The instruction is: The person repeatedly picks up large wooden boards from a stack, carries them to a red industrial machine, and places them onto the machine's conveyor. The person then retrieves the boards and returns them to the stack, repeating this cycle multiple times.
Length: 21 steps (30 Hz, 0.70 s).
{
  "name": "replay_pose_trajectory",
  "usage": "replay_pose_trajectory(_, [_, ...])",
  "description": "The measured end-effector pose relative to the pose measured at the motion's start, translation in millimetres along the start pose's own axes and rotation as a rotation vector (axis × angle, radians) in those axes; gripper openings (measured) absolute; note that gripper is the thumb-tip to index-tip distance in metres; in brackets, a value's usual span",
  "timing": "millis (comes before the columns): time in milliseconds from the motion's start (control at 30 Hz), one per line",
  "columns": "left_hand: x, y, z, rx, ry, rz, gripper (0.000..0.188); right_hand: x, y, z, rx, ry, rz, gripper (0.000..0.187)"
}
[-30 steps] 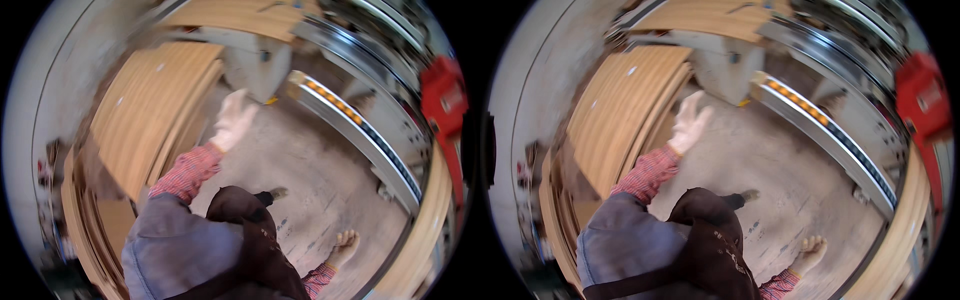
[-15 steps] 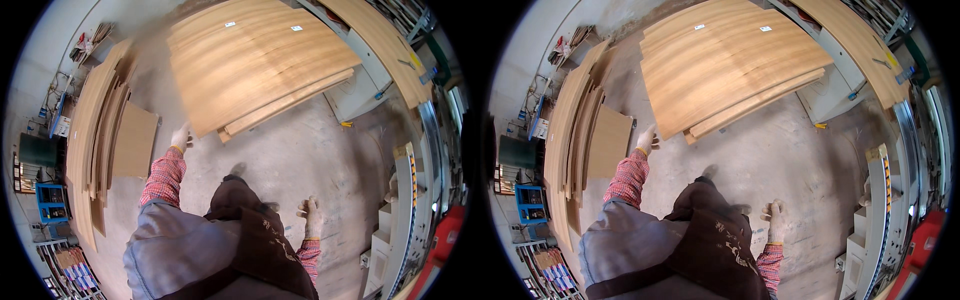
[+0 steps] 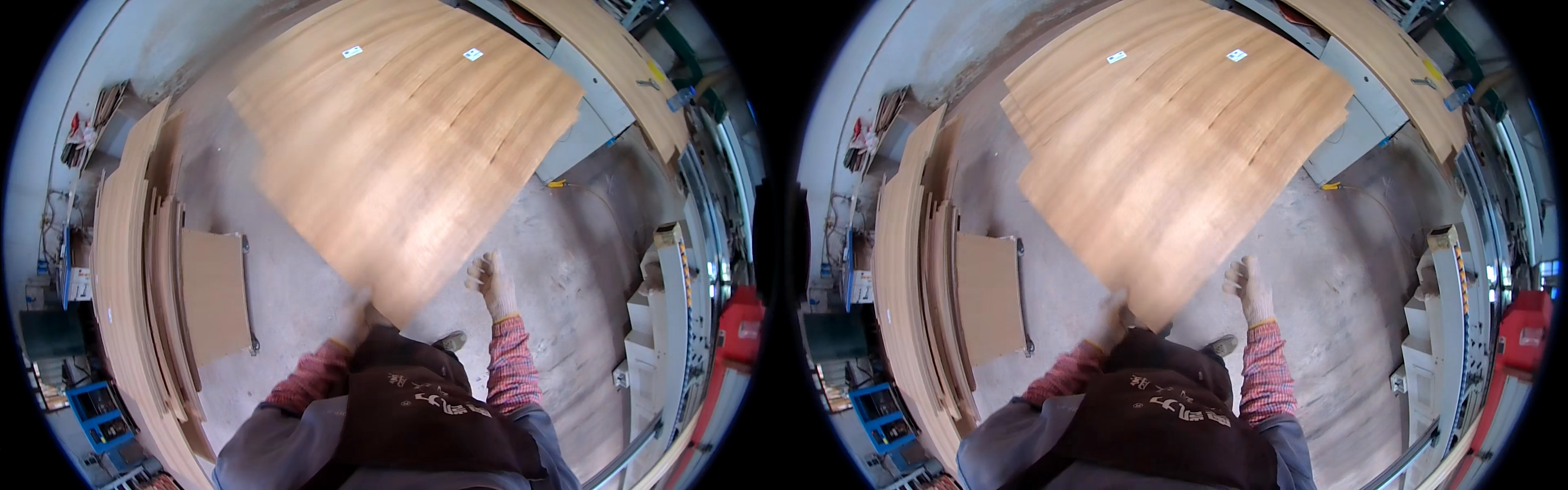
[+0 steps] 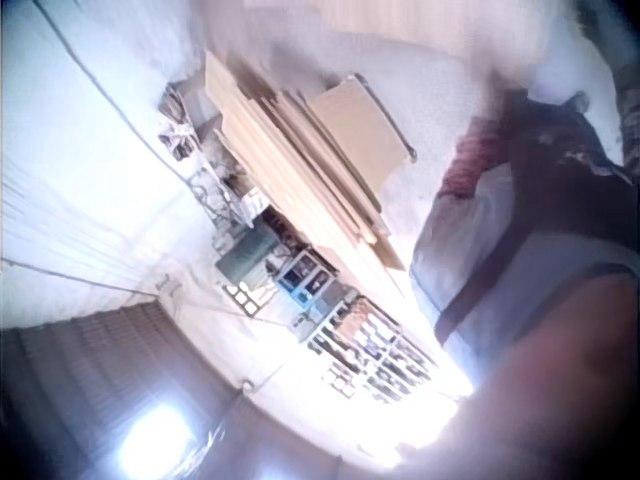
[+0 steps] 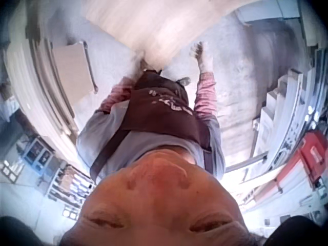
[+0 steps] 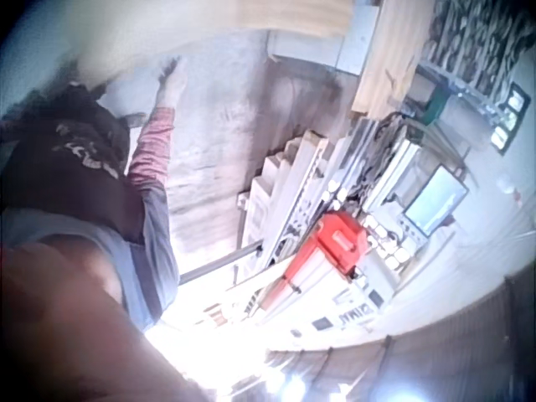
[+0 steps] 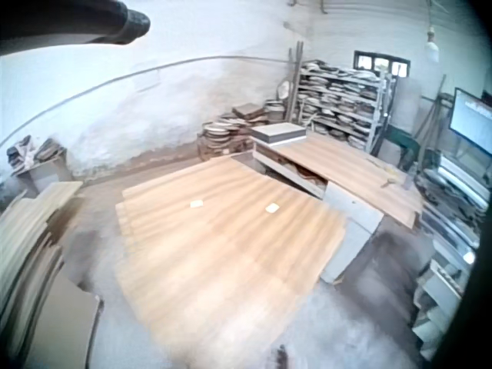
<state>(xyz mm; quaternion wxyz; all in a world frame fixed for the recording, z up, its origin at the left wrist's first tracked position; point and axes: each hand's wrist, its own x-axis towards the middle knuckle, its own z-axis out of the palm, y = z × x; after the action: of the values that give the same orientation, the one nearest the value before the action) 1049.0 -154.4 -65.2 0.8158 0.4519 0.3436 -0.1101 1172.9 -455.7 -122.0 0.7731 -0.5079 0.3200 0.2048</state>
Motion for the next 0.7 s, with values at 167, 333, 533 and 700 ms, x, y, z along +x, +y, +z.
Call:
replay_pose_trajectory(167, [-25.4, -4.9, -49.0, 1.006, -0.583, -0.177, 0.027, 33.5, -17.5, -5.7, 0.192, 0.101, -0.133, 0.057])
replay_pose_trajectory(333, [18.7, 152.4, -80.0, 1.536, 0.186, 0.513, 0.04, 9.8, -19.6, -29.5, 0.123, 0.23, -0.201, 0.046])
replay_pose_trajectory(533, [174.0, 180.4, -133.8, 0.459, -0.038, 0.046, 0.065, -10.6, -27.1, -47.4, -0.089, 0.368, -0.253, 0.048])
replay_pose_trajectory(700, [120.6, 166.7, -92.8, 0.286, -0.1, -0.109, 0.06, -57.2, -63.5, -51.0, -0.376, 0.519, -0.294, 0.05])
